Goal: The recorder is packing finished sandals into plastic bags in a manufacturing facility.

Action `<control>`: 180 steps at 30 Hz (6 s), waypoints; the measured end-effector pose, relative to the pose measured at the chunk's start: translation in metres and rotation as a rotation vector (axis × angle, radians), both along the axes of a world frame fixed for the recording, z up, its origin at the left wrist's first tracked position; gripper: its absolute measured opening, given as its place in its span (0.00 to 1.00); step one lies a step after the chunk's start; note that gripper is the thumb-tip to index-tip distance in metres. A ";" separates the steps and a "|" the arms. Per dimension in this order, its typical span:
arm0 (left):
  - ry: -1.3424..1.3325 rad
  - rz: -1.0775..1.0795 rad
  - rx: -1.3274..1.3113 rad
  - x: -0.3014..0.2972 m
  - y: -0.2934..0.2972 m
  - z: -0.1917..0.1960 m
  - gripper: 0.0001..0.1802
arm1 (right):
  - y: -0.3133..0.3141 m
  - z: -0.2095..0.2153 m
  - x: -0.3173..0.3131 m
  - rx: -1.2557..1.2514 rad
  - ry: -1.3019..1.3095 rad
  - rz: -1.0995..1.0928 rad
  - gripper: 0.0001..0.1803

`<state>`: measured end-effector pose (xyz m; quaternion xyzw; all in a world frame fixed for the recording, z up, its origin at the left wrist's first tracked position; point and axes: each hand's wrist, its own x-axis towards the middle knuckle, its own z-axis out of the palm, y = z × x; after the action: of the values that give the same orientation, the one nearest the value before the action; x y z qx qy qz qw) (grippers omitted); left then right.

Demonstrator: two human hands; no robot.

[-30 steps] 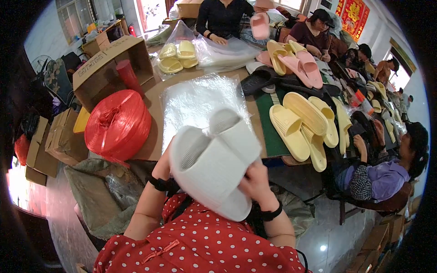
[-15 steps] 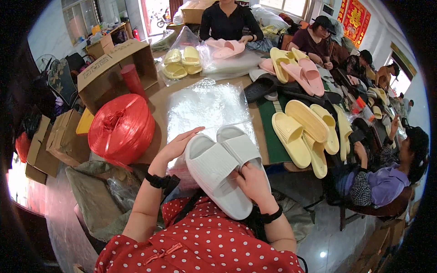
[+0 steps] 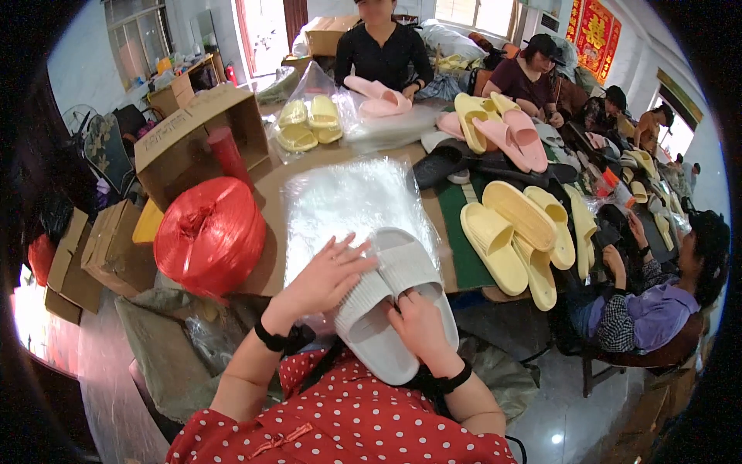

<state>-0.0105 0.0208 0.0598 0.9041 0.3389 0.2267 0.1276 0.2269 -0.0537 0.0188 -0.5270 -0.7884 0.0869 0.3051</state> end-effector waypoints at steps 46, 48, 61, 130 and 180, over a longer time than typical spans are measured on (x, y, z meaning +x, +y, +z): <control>-0.400 0.527 0.051 -0.081 -0.075 -0.077 0.25 | -0.007 0.040 0.052 -0.674 0.681 0.364 0.10; -0.381 0.499 0.056 -0.084 -0.080 -0.084 0.23 | 0.008 0.034 0.060 -0.446 0.768 -0.015 0.10; -0.437 0.701 -0.981 -0.069 -0.012 -0.043 0.29 | 0.077 -0.013 0.052 -0.431 0.264 -0.313 0.21; -0.102 0.617 0.128 -0.033 0.010 -0.114 0.31 | 0.081 -0.018 -0.049 0.244 -0.159 -0.146 0.37; -1.285 0.307 -0.737 0.005 0.001 -0.069 0.48 | 0.100 -0.080 -0.007 -0.062 0.304 -0.127 0.38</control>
<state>-0.0053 0.0214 -0.0095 0.4354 0.3740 0.5963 0.5612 0.2203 0.0461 -0.0613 -0.5657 -0.6953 0.1705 0.4091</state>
